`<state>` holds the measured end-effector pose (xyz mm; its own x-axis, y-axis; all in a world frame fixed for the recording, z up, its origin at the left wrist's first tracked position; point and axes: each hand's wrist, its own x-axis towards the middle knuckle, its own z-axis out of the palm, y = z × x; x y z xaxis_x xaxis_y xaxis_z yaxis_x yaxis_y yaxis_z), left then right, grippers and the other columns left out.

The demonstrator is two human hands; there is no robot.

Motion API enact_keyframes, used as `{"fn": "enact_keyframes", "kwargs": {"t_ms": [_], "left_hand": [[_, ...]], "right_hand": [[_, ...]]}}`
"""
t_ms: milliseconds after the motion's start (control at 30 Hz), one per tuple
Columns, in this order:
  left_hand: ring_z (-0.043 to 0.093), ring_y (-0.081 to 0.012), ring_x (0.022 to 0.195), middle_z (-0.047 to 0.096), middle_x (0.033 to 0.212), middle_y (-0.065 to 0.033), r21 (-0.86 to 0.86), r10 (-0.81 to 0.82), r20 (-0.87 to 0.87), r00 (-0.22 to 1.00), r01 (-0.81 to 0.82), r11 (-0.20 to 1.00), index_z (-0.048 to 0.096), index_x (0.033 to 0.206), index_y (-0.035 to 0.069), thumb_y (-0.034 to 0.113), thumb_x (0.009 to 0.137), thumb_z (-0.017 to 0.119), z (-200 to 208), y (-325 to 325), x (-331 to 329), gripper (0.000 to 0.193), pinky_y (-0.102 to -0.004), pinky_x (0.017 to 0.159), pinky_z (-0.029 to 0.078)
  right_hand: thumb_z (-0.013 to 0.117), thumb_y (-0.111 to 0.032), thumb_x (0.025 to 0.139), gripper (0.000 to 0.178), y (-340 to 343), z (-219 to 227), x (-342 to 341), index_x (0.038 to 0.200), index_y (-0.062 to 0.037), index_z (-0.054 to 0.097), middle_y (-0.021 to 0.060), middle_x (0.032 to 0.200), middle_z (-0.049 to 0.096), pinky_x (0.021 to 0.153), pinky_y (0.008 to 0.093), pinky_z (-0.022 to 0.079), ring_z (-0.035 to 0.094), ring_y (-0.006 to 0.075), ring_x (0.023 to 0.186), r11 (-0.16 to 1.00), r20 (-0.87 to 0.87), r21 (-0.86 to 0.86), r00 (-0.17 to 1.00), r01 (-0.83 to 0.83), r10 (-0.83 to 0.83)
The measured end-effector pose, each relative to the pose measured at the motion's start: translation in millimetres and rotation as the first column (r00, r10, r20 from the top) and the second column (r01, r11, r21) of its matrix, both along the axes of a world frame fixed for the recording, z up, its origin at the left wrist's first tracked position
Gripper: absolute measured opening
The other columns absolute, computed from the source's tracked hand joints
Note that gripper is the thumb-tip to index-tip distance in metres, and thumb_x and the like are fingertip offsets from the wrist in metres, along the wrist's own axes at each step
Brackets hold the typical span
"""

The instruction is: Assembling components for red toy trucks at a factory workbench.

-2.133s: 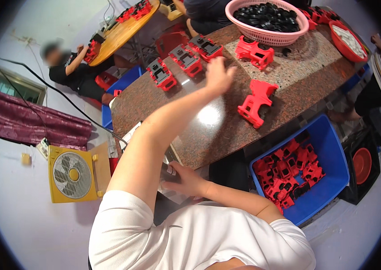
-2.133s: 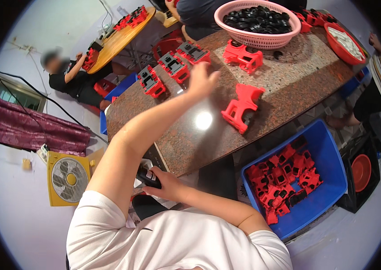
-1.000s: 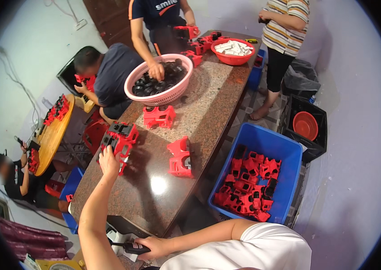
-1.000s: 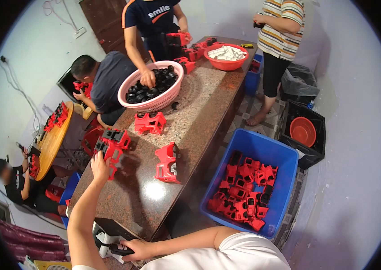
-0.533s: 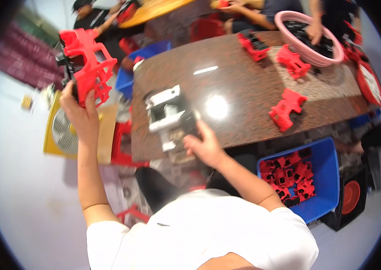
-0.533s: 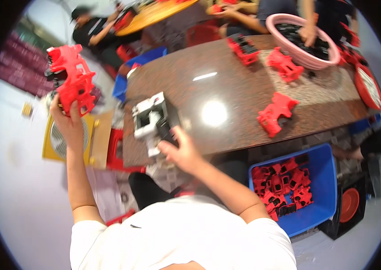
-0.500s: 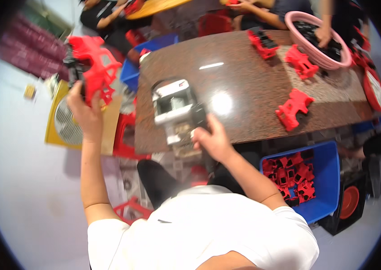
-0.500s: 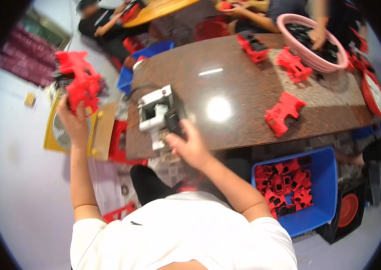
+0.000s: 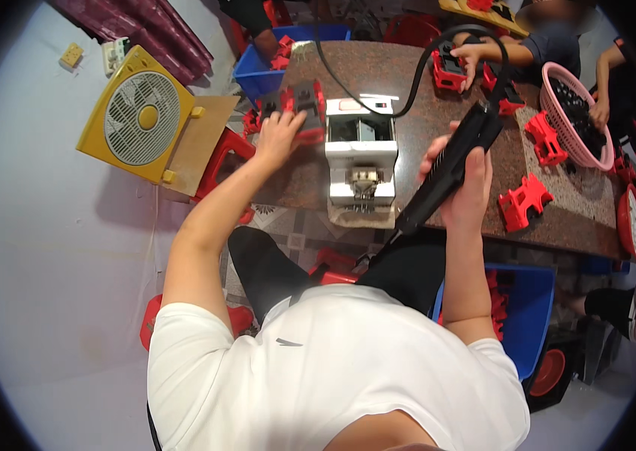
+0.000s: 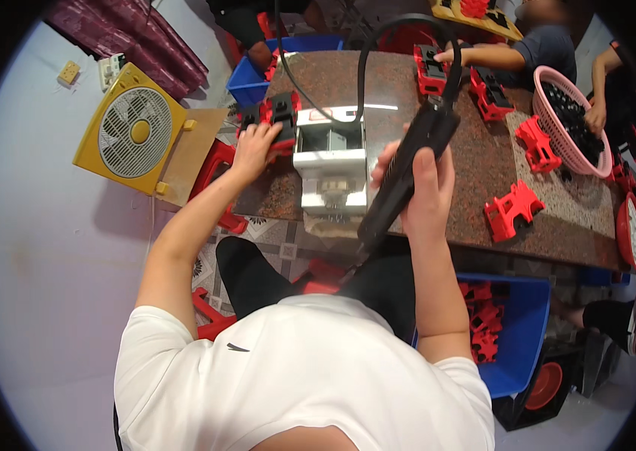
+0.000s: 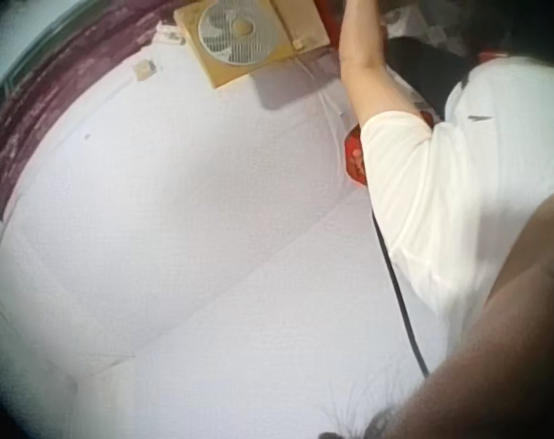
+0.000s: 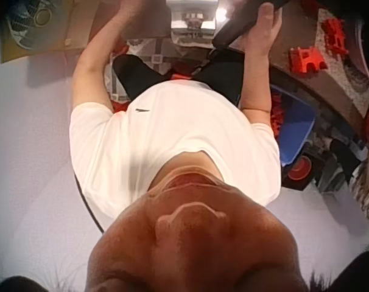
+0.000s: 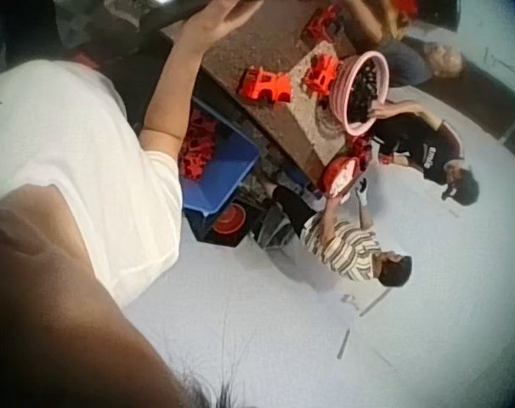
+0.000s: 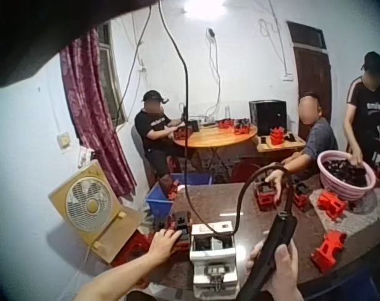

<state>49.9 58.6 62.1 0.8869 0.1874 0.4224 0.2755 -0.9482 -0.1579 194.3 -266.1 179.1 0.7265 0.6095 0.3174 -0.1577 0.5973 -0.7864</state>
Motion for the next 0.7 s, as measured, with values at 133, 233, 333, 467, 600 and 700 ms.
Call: {"fn": "enact_keyframes", "kwargs": {"t_ms": [133, 233, 333, 467, 600, 700], "left_hand": [[0.052, -0.032, 0.097, 0.051, 0.105, -0.013, -0.113, 0.146, 0.065, 0.987, -0.138, 0.984, 0.043, 0.129, 0.009, 0.019, 0.063, 0.081, 5.9, 0.0, -3.2, 0.077, -0.0421, 0.08, 0.044], [0.051, -0.0348, 0.1, 0.051, 0.107, -0.0162, -0.182, 0.218, 0.101, 0.971, -0.197, 0.963, 0.044, 0.127, 0.007, 0.019, 0.066, 0.081, -2.2, -35.4, -33.6, 0.072, -0.0423, 0.084, 0.043], [0.048, -0.0345, 0.104, 0.048, 0.111, -0.0148, -0.24, 0.271, 0.03, 0.962, -0.256, 0.936, 0.045, 0.127, 0.008, 0.018, 0.069, 0.079, -6.9, -83.5, -50.5, 0.068, -0.0425, 0.085, 0.043], [0.046, -0.037, 0.111, 0.047, 0.118, -0.0165, -0.428, 0.223, 0.141, 0.965, -0.143, 0.892, 0.046, 0.126, 0.007, 0.014, 0.071, 0.076, 15.0, -115.9, -38.5, 0.063, -0.0427, 0.092, 0.041], [0.048, -0.0333, 0.112, 0.049, 0.118, -0.0169, -0.57, 0.231, 0.434, 0.871, 0.067, 0.819, 0.047, 0.124, 0.003, 0.018, 0.075, 0.073, 13.6, -82.5, -50.5, 0.057, -0.0401, 0.096, 0.039], [0.049, -0.0253, 0.109, 0.047, 0.117, -0.0146, -0.793, 0.511, 0.408, 0.757, 0.015, 0.609, 0.046, 0.125, 0.001, 0.026, 0.076, 0.077, -2.9, -42.2, -63.9, 0.063, -0.0358, 0.094, 0.04]], "right_hand": [[0.057, -0.044, 0.092, 0.057, 7.4, 3.3, 2.3, 0.123, 0.001, 0.042, 0.0141, 0.085, 0.059, 0.057, 0.0308, 0.052, 0.06, 0.0175, 0.065, 0.997, 0.215, -0.01, 0.974, 0.078, -0.075], [0.063, -0.04, 0.09, 0.057, 17.6, -0.6, -1.7, 0.122, 0.0015, 0.043, 0.0136, 0.085, 0.059, 0.057, 0.0305, 0.052, 0.06, 0.0174, 0.065, 0.982, 0.368, 0.021, 0.912, 0.189, -0.184], [0.07, -0.011, 0.084, 0.032, 44.0, 1.7, -18.7, 0.104, -0.0022, 0.047, 0.003, 0.078, 0.059, 0.056, 0.0239, 0.049, 0.058, 0.0095, 0.061, 0.987, 0.242, 0.071, 0.957, 0.145, -0.158], [0.071, -0.003, 0.082, 0.031, 77.5, -16.2, -21.0, 0.1, -0.0025, 0.046, 0.0011, 0.078, 0.059, 0.058, 0.0216, 0.046, 0.057, 0.0064, 0.067, 0.97, 0.478, 0.087, 0.845, 0.226, -0.24], [0.072, -0.006, 0.081, 0.034, 80.1, -28.3, -30.5, 0.104, -0.0011, 0.047, 0.0029, 0.083, 0.061, 0.063, 0.0214, 0.047, 0.057, 0.0069, 0.071, 0.974, 0.587, 0.12, 0.778, 0.192, -0.226], [0.073, -0.007, 0.08, 0.039, 80.5, -36.5, -33.2, 0.109, -0.0004, 0.047, 0.0036, 0.084, 0.061, 0.064, 0.0215, 0.047, 0.058, 0.0076, 0.072, 0.969, 0.58, 0.16, 0.776, 0.19, -0.248]]}}
